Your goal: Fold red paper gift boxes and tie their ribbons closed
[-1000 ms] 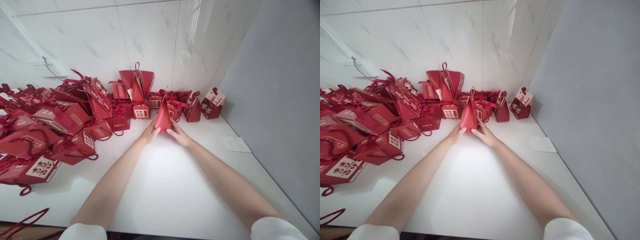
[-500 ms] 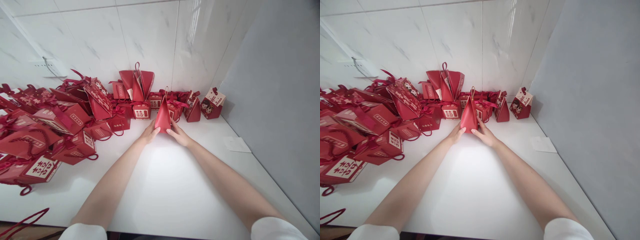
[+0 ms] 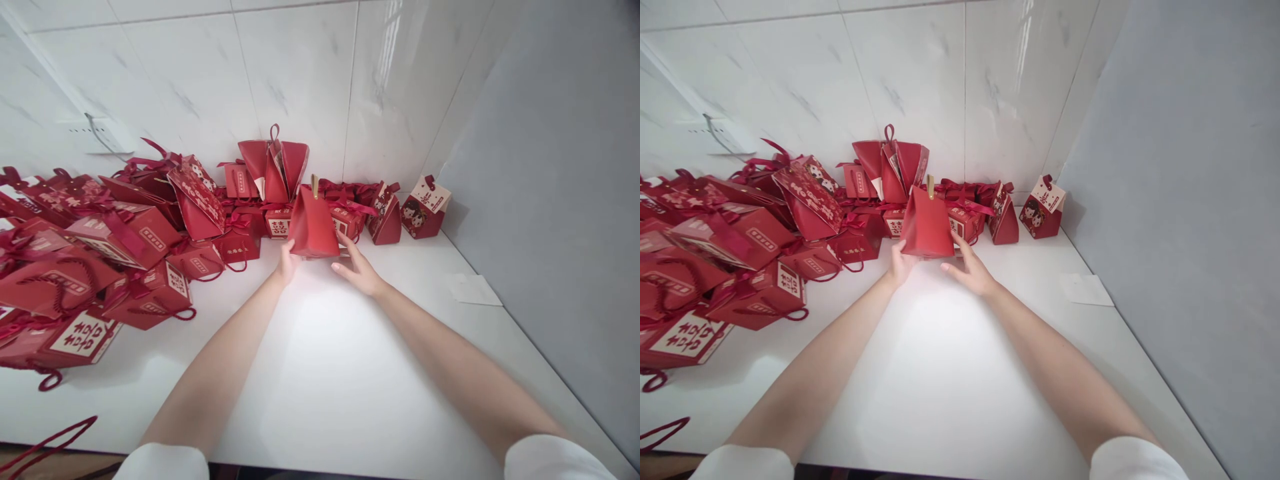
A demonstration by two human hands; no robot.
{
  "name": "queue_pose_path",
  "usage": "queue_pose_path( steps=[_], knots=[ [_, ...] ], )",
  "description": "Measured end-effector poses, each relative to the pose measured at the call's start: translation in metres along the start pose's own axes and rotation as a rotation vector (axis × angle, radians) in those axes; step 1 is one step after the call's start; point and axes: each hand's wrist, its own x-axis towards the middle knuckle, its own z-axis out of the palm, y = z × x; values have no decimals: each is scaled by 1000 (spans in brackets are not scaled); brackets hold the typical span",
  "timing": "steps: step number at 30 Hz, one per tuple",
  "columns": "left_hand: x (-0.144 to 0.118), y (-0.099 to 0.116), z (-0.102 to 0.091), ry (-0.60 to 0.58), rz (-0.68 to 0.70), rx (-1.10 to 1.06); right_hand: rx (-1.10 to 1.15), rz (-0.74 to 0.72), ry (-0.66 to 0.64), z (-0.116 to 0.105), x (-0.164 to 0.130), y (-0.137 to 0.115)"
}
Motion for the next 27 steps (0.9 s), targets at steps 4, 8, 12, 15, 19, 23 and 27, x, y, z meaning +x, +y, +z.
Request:
queue_pose_path(
  steps=[4,8,12,15,19,23,27],
  knots=[
    [5,0,-8,31,-113,-218,-125,9,100,4,-2,-8],
    [4,3,-1,135,-109,-283,-263,2,184,0,-2,-13],
    [-1,9,8,87,-28,-267,-321,-106,216,-3,-2,-11],
    [-2,9,9,99,-75,-208,-271,-82,199,-1,-3,-8],
    [0,2,8,141,38,-105,-120,73,277,0,-1,-2],
    [-3,-3,13,121,33,-153,-29,169,283,-1,4,2],
    [-3,2,13,208,-69,-284,-73,312,172,-4,4,1]
  ],
)
